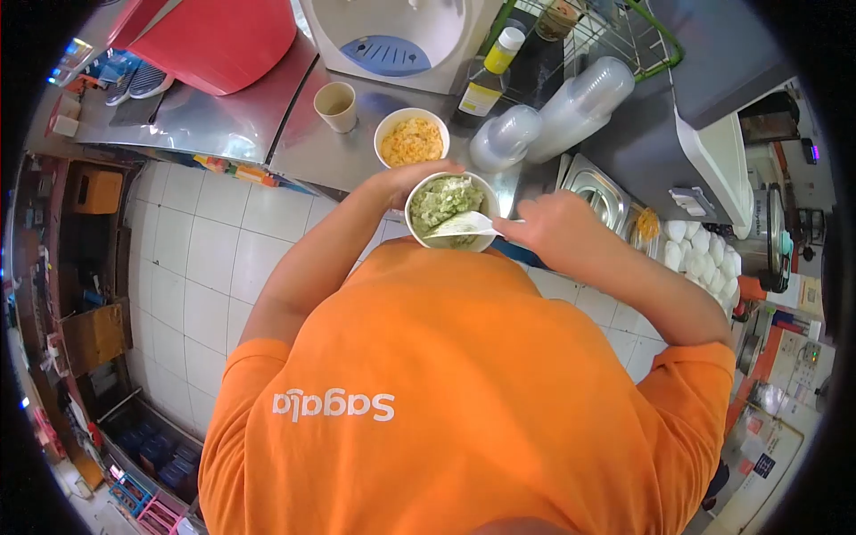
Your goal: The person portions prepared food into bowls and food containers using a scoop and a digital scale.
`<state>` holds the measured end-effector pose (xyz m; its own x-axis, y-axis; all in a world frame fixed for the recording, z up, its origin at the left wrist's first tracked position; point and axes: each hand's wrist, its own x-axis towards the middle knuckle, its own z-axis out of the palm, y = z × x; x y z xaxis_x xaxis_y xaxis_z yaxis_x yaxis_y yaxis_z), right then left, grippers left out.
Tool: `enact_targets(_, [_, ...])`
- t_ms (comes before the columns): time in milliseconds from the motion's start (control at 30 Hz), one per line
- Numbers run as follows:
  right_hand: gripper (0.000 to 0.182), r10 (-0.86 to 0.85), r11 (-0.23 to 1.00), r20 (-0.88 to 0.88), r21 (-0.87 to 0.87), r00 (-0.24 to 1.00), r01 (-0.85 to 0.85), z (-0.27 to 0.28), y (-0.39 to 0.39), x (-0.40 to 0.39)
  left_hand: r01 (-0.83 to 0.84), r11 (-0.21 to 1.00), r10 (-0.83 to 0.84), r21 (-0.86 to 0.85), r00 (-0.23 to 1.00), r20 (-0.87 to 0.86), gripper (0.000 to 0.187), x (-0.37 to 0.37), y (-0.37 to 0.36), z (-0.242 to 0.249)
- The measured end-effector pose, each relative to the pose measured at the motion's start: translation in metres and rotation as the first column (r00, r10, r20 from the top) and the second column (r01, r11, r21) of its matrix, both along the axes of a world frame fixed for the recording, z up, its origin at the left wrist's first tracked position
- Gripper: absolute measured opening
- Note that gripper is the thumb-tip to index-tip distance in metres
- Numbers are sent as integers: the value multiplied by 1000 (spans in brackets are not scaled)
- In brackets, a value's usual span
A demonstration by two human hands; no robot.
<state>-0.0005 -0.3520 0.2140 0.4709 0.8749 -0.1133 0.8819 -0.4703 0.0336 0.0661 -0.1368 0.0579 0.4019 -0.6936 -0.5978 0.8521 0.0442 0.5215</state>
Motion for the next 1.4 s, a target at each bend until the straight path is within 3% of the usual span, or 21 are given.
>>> enact_targets(67, [18,-30,999,-17,-24,999,30,12,-1,-7,9,1000,-9,-23,1000,-13,35,-1,2,-7])
enact_targets(133, [19,-189,982,-57,-38,980,187,12,-3,-12,-10,998,10,-60,1000,-10,35,-4,3,-6])
enact_targets(233, [20,-256,965,-121,-81,959,248,-39,4,-23,-31,998,32,-56,999,10,36,-10,5,-4])
enact_targets(267, [20,-252,966,-115,-86,961,243,-36,3,-24,-51,998,52,-45,999,14,37,-12,6,-3])
enact_targets(333, [22,-279,957,-290,-167,915,239,-22,5,-30,-101,995,101,11,995,16,38,-15,9,-5])
enact_targets(400, [23,-291,954,-288,-157,912,254,6,2,-30,-149,988,148,-26,989,-24,39,-17,12,-7])
enact_targets(500, [20,-445,894,-232,-65,865,443,12,4,-28,-111,994,111,-3,993,-36,40,-17,10,-6])
enact_targets(600, [16,-406,914,-290,-121,867,388,-26,14,-39,-63,998,63,-11,998,3,40,-19,5,-5])
enact_targets(733, [17,-444,894,-351,-114,824,433,16,2,-38,-146,989,146,5,989,-9,43,-21,7,-4])
enact_targets(800, [18,-473,875,-321,-61,820,481,14,1,-35,-94,995,95,20,994,-62,44,-19,5,-3])
enact_targets(900, [21,-539,842,-218,-115,814,527,-17,-1,-29,-94,995,94,25,996,1,45,-27,2,5])
enact_targets(967, [22,-566,812,-414,-133,713,568,-23,0,-35,-104,992,102,73,994,24,47,-28,4,3])
enact_targets(1100, [24,-497,832,-511,-53,701,552,1,-1,-42,-108,992,110,62,993,-30,42,-26,5,5])
enact_targets(1167, [24,-494,859,-517,-163,699,485,1,7,-46,-48,997,52,65,997,-53,43,-22,1,4])
enact_targets(1267, [22,-499,859,-466,-158,731,486,-23,17,-33,-93,993,91,72,995,32,48,-26,-2,-6])
enact_targets(1400, [22,-476,870,-395,-79,786,487,-1,3,-21,-134,988,134,74,991,12,49,-29,3,8])
